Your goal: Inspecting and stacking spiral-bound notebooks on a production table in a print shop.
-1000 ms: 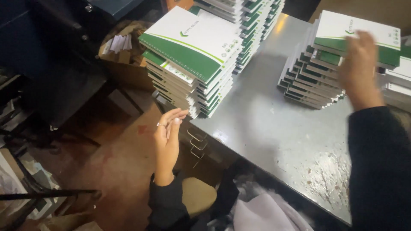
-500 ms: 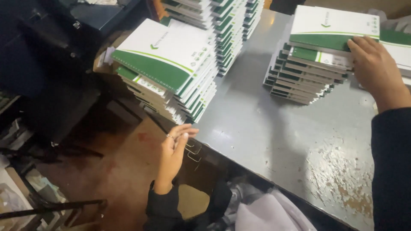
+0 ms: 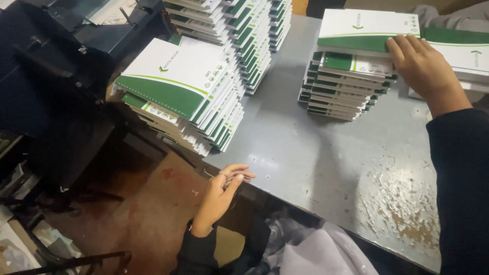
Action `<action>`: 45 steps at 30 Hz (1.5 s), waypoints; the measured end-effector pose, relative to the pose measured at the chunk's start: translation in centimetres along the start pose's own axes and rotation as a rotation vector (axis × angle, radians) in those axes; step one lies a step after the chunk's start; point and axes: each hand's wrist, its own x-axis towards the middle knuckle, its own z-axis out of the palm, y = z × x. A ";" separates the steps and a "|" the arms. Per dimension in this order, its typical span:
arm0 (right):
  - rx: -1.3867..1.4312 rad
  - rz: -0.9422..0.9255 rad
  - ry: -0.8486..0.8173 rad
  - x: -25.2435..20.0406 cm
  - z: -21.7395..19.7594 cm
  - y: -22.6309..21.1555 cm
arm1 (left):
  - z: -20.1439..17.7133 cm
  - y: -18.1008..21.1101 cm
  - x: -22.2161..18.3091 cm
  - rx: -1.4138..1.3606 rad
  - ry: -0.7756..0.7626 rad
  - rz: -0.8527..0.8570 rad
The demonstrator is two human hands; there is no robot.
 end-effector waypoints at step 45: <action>0.676 1.291 -0.431 -34.7 -24.9 -23.0 | 34.0 -13.2 -0.9 -0.337 -0.312 -0.055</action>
